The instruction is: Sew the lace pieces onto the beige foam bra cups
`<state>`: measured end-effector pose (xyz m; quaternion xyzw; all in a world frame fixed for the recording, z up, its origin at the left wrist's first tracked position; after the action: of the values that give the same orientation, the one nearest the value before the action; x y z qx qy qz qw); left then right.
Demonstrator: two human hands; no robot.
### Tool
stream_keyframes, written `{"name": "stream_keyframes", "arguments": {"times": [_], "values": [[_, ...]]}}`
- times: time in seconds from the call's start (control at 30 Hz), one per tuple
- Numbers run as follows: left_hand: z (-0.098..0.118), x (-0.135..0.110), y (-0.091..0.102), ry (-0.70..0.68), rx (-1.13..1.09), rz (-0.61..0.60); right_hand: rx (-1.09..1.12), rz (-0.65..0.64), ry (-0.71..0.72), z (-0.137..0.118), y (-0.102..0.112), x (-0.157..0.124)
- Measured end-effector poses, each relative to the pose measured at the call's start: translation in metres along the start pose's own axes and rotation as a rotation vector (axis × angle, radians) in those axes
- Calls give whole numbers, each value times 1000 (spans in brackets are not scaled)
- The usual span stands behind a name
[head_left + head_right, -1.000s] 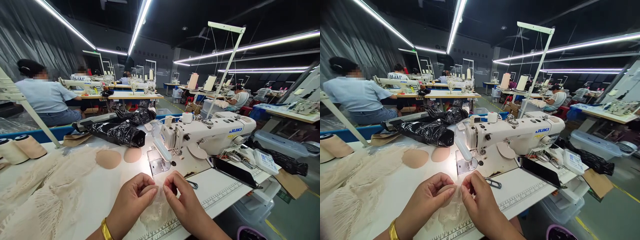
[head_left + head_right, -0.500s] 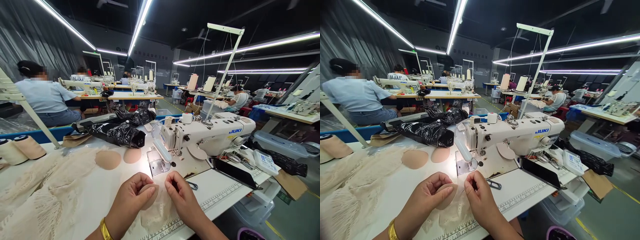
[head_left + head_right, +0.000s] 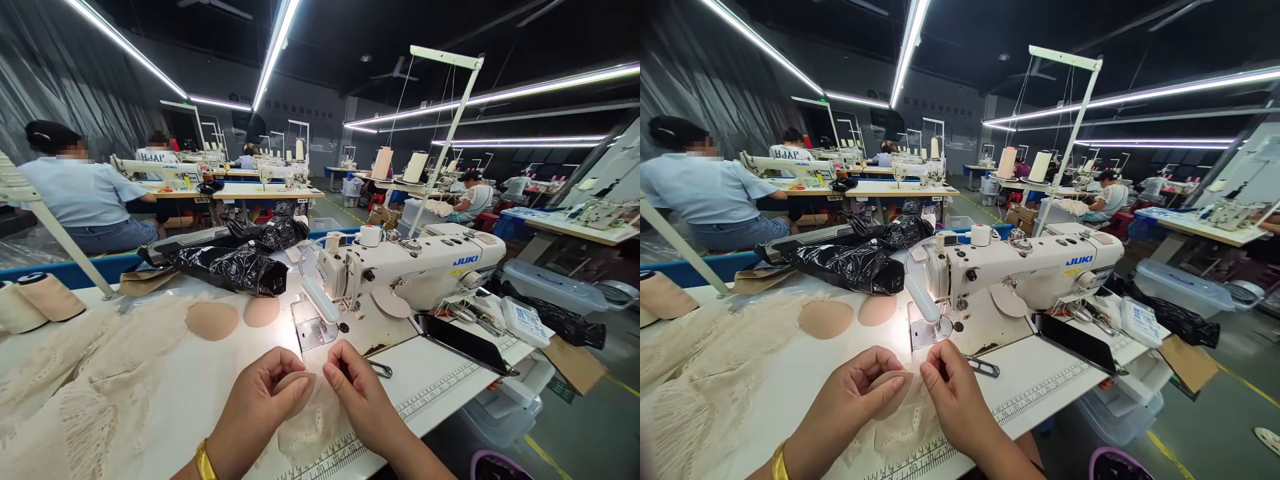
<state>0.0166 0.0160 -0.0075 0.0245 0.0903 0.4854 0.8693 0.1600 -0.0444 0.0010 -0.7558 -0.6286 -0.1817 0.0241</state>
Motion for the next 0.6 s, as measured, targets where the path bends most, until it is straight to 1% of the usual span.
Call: {"name": "stream_keyframes", "arguments": {"times": [0.07, 0.1, 0.17, 0.2, 0.23, 0.27, 0.33, 0.37, 0.4, 0.5, 0.53, 0.6], "values": [[4, -3, -3, 3, 15, -20, 6, 37, 22, -2, 2, 1], [6, -4, -6, 0, 12, -48, 2, 52, 34, -2, 3, 0], [14, -8, -15, -26, 3, -154, 9, 67, 54, -4, 6, -2], [18, -10, -18, -53, 9, -206, 38, 61, 50, -3, 6, -3], [23, -11, -19, -95, 28, -231, 94, 44, 39, -2, 4, -5], [28, -11, -17, -145, 65, -222, 172, 23, 27, -1, 2, -6], [32, -9, -6, -213, 162, -126, 360, -29, 11, -1, -6, -8], [30, -6, -3, -214, 195, -94, 452, -53, 9, -2, -10, -9], [26, -4, -3, -192, 202, -97, 533, -71, 9, -3, -13, -9], [6, 1, -18, -72, 105, -243, 687, -125, -9, -6, -24, -11], [2, 1, -24, -45, 72, -289, 710, -141, -15, -7, -27, -11], [-1, -1, -31, -6, 51, -338, 712, -158, -27, -6, -31, -12]]}}
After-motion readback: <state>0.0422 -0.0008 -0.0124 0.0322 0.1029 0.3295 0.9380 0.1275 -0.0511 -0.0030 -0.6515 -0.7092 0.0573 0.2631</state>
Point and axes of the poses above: each hand's wrist, its own x-axis towards the middle knuckle, its own y-axis out of the back of the hand, z = x × y, the point moved 10 cm from there along x, towards the middle knuckle, and after that the axes turned 5 degrees about y, right-handed, at the moved point
